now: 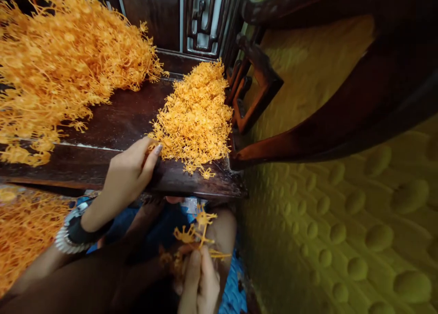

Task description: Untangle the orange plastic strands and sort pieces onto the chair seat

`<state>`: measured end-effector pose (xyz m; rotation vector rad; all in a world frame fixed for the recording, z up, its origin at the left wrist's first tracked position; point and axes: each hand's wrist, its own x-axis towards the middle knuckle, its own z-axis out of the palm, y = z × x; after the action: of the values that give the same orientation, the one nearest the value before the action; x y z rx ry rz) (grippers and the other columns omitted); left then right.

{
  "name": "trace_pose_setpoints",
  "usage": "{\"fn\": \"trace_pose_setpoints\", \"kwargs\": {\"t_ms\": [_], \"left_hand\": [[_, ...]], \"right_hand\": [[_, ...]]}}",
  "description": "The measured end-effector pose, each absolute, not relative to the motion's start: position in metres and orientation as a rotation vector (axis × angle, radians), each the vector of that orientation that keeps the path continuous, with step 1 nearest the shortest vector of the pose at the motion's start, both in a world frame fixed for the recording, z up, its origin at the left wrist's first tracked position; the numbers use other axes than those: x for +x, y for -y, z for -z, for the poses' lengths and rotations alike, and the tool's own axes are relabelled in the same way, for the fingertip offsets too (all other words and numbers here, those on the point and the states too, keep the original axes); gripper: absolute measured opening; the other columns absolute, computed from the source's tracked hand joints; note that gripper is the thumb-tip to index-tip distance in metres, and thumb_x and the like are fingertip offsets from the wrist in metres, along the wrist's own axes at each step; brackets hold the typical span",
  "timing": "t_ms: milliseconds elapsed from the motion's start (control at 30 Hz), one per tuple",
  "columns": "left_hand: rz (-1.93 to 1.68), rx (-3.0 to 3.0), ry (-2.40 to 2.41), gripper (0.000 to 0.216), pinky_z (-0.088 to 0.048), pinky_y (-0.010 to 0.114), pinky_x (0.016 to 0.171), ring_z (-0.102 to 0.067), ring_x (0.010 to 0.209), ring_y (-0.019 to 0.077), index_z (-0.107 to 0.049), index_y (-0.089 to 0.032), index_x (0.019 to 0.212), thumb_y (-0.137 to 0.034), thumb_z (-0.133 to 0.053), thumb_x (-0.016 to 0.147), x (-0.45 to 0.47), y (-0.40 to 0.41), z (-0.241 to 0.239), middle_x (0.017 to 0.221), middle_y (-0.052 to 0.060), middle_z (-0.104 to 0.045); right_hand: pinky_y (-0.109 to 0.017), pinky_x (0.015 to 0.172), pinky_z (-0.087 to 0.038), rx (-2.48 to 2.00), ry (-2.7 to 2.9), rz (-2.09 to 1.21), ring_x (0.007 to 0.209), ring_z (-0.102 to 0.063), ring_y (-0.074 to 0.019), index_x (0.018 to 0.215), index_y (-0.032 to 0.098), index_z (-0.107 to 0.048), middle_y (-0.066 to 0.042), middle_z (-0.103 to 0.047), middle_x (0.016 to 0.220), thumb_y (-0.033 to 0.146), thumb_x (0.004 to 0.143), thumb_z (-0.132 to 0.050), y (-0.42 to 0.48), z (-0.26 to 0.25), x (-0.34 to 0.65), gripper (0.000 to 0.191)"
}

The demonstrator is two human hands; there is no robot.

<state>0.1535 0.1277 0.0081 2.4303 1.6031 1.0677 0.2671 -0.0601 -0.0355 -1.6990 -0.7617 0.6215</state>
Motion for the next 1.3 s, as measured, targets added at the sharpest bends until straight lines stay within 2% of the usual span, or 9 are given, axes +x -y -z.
{"fn": "trace_pose_setpoints", "kwargs": {"t_ms": [133, 267, 433, 667, 767, 900, 1033, 1167, 1300], "left_hand": [[-1.056, 2.551, -1.597, 0.035, -0.048, 0.037, 0.078, -0.056, 0.094, 0.0264, -0.061, -0.012, 0.122, -0.03, -0.047, 0.096, 0.16, -0.14, -0.01, 0.105, 0.016, -0.058], [-1.044, 2.666, -1.363, 0.049, -0.037, 0.053, 0.106, -0.041, 0.127, 0.0365, -0.051, -0.013, 0.138, -0.034, -0.05, 0.094, 0.155, -0.137, -0.007, 0.129, 0.021, -0.048], [-1.034, 2.676, -1.236, 0.057, -0.027, 0.059, 0.113, -0.027, 0.14, 0.0394, -0.047, -0.016, 0.142, -0.04, -0.056, 0.091, 0.149, -0.135, -0.003, 0.146, 0.021, -0.036], [-1.145, 2.679, -0.911, 0.039, -0.027, 0.057, 0.114, -0.025, 0.142, 0.0309, -0.052, -0.026, 0.133, -0.035, -0.048, 0.096, 0.138, -0.132, -0.004, 0.148, 0.013, -0.039], [-1.315, 2.543, -0.738, 0.047, -0.025, 0.055, 0.114, -0.035, 0.136, 0.0286, -0.053, -0.022, 0.129, -0.052, -0.037, 0.097, 0.136, -0.122, 0.0, 0.138, 0.012, -0.052], [-1.408, 2.228, -0.719, 0.062, -0.037, 0.047, 0.104, -0.053, 0.116, 0.0254, -0.053, -0.019, 0.124, -0.068, -0.034, 0.091, 0.137, -0.108, 0.003, 0.117, 0.011, -0.065], [-1.389, 2.15, -0.795, 0.054, -0.042, 0.043, 0.097, -0.054, 0.108, 0.0245, -0.058, -0.016, 0.108, -0.064, -0.035, 0.093, 0.136, -0.099, -0.007, 0.107, 0.011, -0.064], [-1.443, 2.071, -0.838, 0.038, -0.046, 0.034, 0.073, -0.053, 0.081, 0.0195, -0.058, -0.017, 0.086, -0.05, -0.042, 0.096, 0.132, -0.096, -0.016, 0.08, 0.006, -0.061], [-1.34, 1.904, -0.822, 0.017, -0.048, 0.028, 0.066, -0.057, 0.076, 0.0151, -0.066, -0.019, 0.086, -0.028, -0.053, 0.094, 0.128, -0.094, -0.016, 0.078, 0.003, -0.066]], "right_hand": [[-0.019, 0.043, -0.031, -1.564, 0.758, -0.583, 0.045, -0.036, -0.0081, 0.07, 0.017, -0.063, 0.005, -0.038, 0.051, 0.051, 0.092, -0.051, 0.03, 0.021, 0.28, 0.042], [-0.018, 0.04, -0.029, -1.479, 0.848, -0.545, 0.041, -0.032, -0.0073, 0.071, 0.017, -0.064, 0.007, -0.034, 0.048, 0.049, 0.093, -0.05, 0.013, 0.011, 0.285, 0.041], [-0.018, 0.04, -0.031, -1.558, 0.904, -0.591, 0.043, -0.036, -0.0082, 0.069, 0.017, -0.062, 0.006, -0.038, 0.051, 0.051, 0.093, -0.049, 0.003, 0.008, 0.278, 0.044], [-0.018, 0.041, -0.033, -1.518, 0.959, -0.656, 0.044, -0.035, -0.0082, 0.07, 0.018, -0.06, 0.006, -0.04, 0.052, 0.049, 0.095, -0.047, -0.01, 0.012, 0.271, 0.042], [-0.018, 0.042, -0.036, -1.526, 0.976, -0.644, 0.046, -0.041, -0.0088, 0.07, 0.018, -0.061, 0.003, -0.047, 0.054, 0.049, 0.095, -0.046, -0.015, 0.013, 0.266, 0.043], [-0.022, 0.051, -0.047, -1.541, 1.079, -0.629, 0.056, -0.056, -0.0135, 0.081, 0.017, -0.068, -0.001, -0.06, 0.061, 0.046, 0.093, -0.05, -0.012, 0.016, 0.259, 0.036], [-0.028, 0.061, -0.056, -1.545, 1.167, -0.501, 0.068, -0.068, -0.0183, 0.096, 0.019, -0.072, -0.006, -0.074, 0.08, 0.041, 0.093, -0.055, 0.001, 0.025, 0.248, 0.028], [-0.032, 0.075, -0.059, -1.506, 1.148, -0.327, 0.086, -0.072, -0.0214, 0.113, 0.022, -0.068, -0.009, -0.075, 0.1, 0.034, 0.092, -0.059, 0.012, 0.03, 0.23, 0.025], [-0.029, 0.074, -0.059, -1.503, 1.173, -0.365, 0.082, -0.071, -0.0192, 0.113, 0.021, -0.067, -0.007, -0.075, 0.092, 0.034, 0.093, -0.058, 0.011, 0.026, 0.22, 0.026]]}}
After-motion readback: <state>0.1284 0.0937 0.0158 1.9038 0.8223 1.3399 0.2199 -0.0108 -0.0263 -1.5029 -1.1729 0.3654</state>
